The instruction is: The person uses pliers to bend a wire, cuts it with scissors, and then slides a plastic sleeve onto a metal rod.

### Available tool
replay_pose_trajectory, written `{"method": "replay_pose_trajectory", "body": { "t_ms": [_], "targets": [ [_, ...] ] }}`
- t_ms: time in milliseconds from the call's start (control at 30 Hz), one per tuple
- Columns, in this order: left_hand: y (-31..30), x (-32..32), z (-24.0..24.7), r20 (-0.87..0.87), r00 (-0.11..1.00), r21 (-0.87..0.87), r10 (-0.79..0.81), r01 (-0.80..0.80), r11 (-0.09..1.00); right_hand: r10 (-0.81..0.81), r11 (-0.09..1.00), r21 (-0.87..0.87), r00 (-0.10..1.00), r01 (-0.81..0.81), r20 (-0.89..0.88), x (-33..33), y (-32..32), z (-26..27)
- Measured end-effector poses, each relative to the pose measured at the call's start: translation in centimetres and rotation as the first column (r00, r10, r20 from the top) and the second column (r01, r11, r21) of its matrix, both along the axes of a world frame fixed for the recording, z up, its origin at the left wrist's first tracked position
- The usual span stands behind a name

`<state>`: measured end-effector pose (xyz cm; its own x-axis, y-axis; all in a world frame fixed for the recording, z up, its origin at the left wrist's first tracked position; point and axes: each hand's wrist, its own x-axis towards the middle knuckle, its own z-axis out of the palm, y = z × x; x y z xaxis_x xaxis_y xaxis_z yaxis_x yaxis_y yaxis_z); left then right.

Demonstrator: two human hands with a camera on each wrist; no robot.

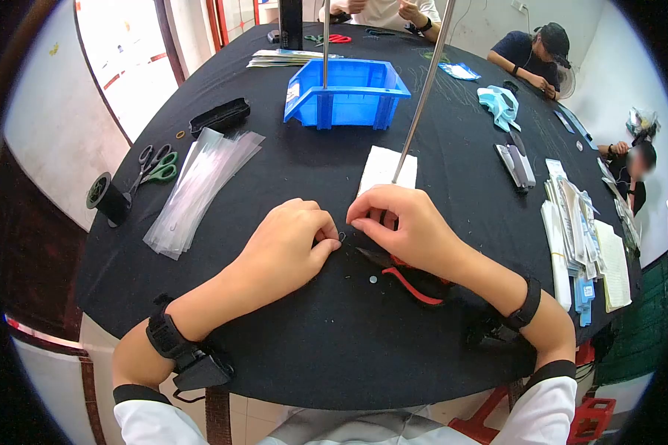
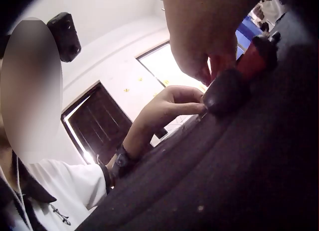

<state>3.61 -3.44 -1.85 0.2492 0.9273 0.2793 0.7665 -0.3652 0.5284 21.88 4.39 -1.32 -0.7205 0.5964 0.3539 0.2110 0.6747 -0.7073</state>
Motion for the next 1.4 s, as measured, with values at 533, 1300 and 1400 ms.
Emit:
{"method": "replay_pose_trajectory", "body": {
  "t_ms": [533, 1300, 1400],
  "targets": [
    [0.0, 0.5, -0.3, 0.014, 1.0, 0.057, 0.001, -0.002, 0.998, 0.046, 0.994, 0.093, 0.997, -0.052, 0.068, 0.4, -0.3, -0.2],
    [0.0, 0.9, -0.2, 0.042, 0.999, 0.004, 0.014, -0.014, 1.0, 0.075, 0.982, 0.172, 0.997, -0.079, 0.028, 0.8, 0.0, -1.1],
    [0.1, 0.8, -0.1, 0.082, 0.996, -0.021, 0.016, -0.014, 1.0, 0.075, 0.984, 0.158, 0.996, -0.083, 0.054, 0.9, -0.1, -0.8]
  ]
}}
